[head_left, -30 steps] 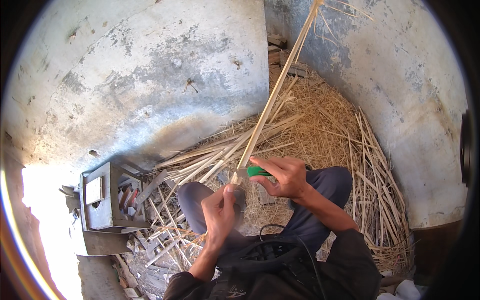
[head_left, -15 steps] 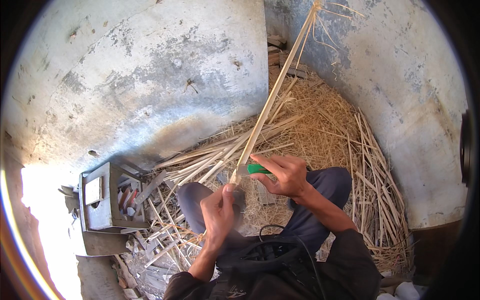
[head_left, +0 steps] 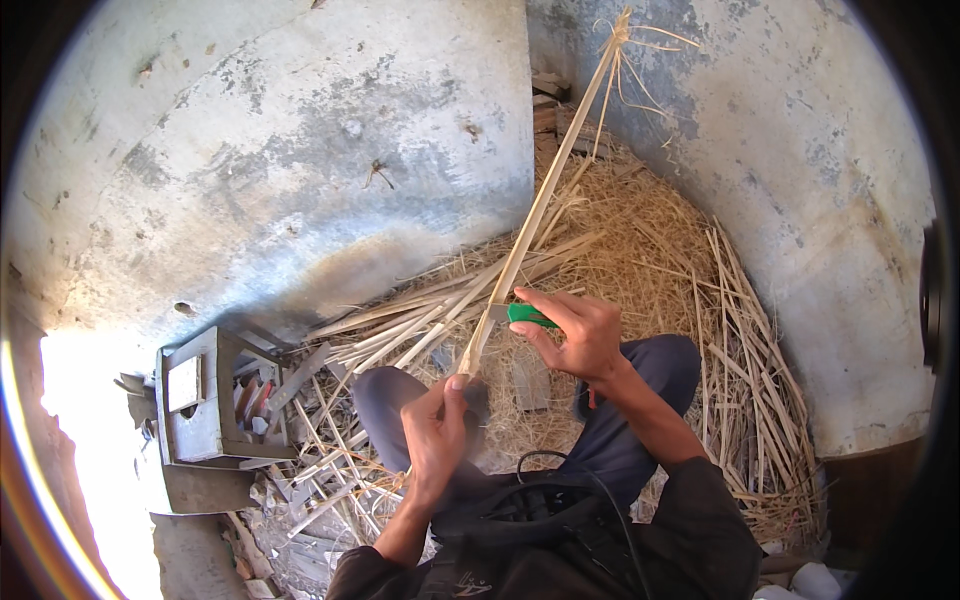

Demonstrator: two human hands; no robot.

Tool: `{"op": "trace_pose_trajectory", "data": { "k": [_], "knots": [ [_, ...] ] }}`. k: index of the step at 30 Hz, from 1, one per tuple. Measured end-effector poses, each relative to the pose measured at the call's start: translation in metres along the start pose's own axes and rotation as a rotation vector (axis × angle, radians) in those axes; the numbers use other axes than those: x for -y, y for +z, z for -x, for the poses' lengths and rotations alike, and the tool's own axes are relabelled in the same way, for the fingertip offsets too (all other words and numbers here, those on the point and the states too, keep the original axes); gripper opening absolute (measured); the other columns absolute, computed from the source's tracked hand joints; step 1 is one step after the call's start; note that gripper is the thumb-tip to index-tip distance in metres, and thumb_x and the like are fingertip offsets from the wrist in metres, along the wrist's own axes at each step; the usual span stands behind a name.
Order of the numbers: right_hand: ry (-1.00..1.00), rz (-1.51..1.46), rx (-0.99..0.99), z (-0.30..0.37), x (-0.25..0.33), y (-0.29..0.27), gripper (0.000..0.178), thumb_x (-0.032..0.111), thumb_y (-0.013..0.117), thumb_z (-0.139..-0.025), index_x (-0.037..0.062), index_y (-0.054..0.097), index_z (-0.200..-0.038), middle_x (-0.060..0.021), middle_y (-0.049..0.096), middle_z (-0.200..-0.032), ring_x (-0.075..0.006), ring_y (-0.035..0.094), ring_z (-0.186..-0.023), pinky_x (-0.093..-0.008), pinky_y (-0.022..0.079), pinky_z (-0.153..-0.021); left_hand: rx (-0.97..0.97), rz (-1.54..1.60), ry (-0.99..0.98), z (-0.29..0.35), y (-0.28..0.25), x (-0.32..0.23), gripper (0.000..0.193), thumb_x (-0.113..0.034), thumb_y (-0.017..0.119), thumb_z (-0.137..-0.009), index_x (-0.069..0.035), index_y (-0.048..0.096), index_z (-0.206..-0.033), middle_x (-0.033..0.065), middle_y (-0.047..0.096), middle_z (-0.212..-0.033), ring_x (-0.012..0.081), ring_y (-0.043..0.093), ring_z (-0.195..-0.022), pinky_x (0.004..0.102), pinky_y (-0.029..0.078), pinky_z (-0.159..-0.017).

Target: The person sits on the floor and uses a green utility knife to shave the outer layer off a long bamboo stick. They hold the stick with their left hand and scrape the blade along its length repeatedly, creating thin shavings that fall onto the floor.

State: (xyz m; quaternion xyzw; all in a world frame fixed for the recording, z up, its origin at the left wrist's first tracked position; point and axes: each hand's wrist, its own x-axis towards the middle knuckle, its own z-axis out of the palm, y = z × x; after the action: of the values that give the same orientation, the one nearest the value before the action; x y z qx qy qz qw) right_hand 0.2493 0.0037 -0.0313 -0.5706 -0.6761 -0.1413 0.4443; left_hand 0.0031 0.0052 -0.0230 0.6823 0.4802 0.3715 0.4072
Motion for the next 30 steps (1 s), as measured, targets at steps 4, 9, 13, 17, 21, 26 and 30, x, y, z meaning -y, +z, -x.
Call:
{"op": "trace_pose_trajectory", "data": {
  "k": [4,9,13,17,21,26,30],
  "knots": [
    [0.064,-0.071,0.011,-0.002,-0.001,-0.002,0.038,0.034,0.084,-0.091,0.0119,0.081,-0.122,-0.0057,0.081,-0.088,-0.0194,0.073,-0.063,-0.0314,0.054,-0.055,0.009,-0.013,-0.002,0.002,-0.001,0.004,0.042,-0.028,0.055,-0.114,0.005,0.08,-0.106,-0.0029,0.044,-0.062,0.0056,0.039,-0.06,0.0284,0.031,-0.055],
    [0.044,-0.017,0.003,-0.003,-0.006,-0.002,0.038,0.04,0.082,-0.092,0.0121,0.082,-0.119,-0.0036,0.08,-0.087,-0.0175,0.072,-0.06,-0.0316,0.052,-0.052,0.02,-0.019,-0.037,0.007,-0.005,-0.002,0.042,-0.029,0.055,-0.114,0.004,0.08,-0.106,-0.0021,0.045,-0.063,0.0055,0.041,-0.061,0.0279,0.033,-0.055],
    [0.224,-0.074,-0.024,-0.003,-0.02,-0.004,0.037,0.04,0.08,-0.095,0.0103,0.082,-0.116,-0.0083,0.083,-0.096,-0.0163,0.073,-0.062,-0.0311,0.053,-0.052,0.038,-0.047,-0.043,0.014,-0.008,0.006,0.041,-0.028,0.056,-0.114,0.003,0.081,-0.107,-0.0019,0.047,-0.064,0.0051,0.042,-0.062,0.0275,0.034,-0.056],
    [0.304,-0.031,-0.002,-0.013,-0.028,-0.017,0.037,0.04,0.079,-0.096,0.009,0.082,-0.115,-0.0105,0.083,-0.099,-0.0178,0.075,-0.064,-0.0303,0.055,-0.053,0.067,-0.025,-0.074,0.027,-0.012,0.016,0.032,-0.022,0.059,-0.112,0.003,0.08,-0.106,0.0007,0.049,-0.063,0.0051,0.043,-0.061,0.0293,0.035,-0.054],
    [0.222,-0.011,-0.036,-0.01,-0.03,-0.013,0.04,0.044,0.076,-0.099,0.0078,0.082,-0.117,-0.0109,0.083,-0.097,-0.0175,0.074,-0.063,-0.0284,0.055,-0.054,0.072,0.006,-0.082,0.028,-0.018,0.01,0.027,-0.017,0.061,-0.11,0.003,0.078,-0.105,0.0021,0.05,-0.062,0.0055,0.042,-0.06,0.0305,0.035,-0.053],
    [0.644,0.063,-0.022,-0.014,-0.088,-0.034,0.06,0.061,0.062,-0.104,0.0064,0.081,-0.121,-0.0062,0.075,-0.077,-0.012,0.06,-0.052,-0.0275,0.045,-0.049,0.107,-0.092,-0.089,0.047,-0.029,0.03,0.025,-0.016,0.063,-0.109,0.004,0.078,-0.105,0.0058,0.053,-0.061,0.0083,0.043,-0.058,0.0324,0.037,-0.053],
    [0.664,0.112,-0.162,-0.018,-0.125,-0.049,0.066,0.065,0.06,-0.104,0.0055,0.08,-0.124,0.0007,0.055,-0.059,-0.0108,0.044,-0.047,-0.033,0.033,-0.049,0.165,-0.131,-0.166,0.064,-0.037,0.036,0.026,-0.017,0.063,-0.109,0.004,0.078,-0.106,0.0071,0.053,-0.062,0.0094,0.044,-0.059,0.0328,0.039,-0.055]
  ]
}}
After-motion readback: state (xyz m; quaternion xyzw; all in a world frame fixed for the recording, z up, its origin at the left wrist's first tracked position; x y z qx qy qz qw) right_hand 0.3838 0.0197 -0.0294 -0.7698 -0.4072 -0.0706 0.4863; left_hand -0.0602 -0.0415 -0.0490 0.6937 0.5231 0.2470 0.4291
